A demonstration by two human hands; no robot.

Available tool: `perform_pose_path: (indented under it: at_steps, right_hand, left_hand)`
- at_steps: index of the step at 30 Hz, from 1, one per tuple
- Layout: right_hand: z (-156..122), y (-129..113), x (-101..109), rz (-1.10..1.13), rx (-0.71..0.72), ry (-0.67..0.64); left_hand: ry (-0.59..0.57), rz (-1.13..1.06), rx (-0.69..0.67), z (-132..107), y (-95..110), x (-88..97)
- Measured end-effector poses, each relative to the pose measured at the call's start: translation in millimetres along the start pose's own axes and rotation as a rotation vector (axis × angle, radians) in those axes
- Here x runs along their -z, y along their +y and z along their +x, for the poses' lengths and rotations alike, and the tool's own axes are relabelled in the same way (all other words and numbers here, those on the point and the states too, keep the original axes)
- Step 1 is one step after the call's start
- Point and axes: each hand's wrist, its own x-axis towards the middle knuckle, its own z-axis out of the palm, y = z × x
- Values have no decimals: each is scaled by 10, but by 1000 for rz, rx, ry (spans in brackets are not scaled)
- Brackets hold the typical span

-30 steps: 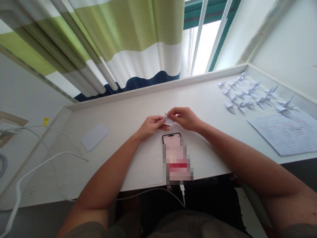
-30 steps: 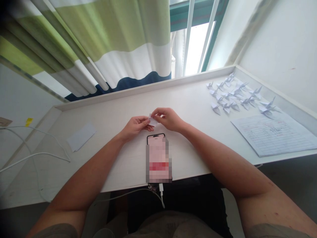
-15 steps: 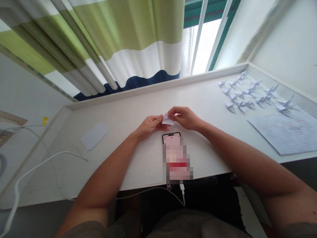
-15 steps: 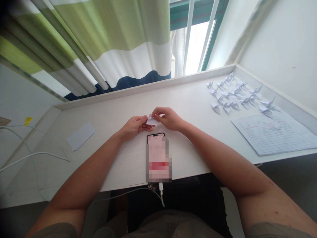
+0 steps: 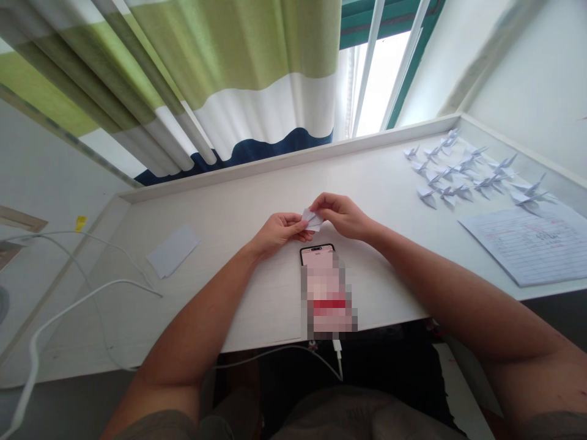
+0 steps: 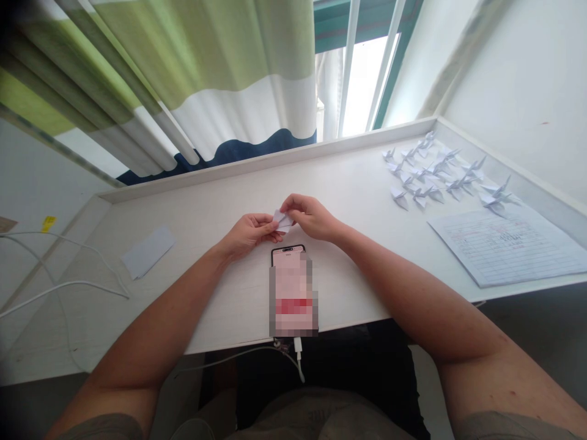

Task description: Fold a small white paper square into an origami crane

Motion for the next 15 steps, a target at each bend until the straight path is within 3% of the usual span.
perform_pose_path:
  at_steps: [7,15]
  right_hand:
    - [20,-103,24,88,-108,85]
    - [9,-60,18,-31,-117,-13]
  left_hand:
    - [87,55,-78,5,-24,-60]
    - [138,102,-99,-10,-25,-123]
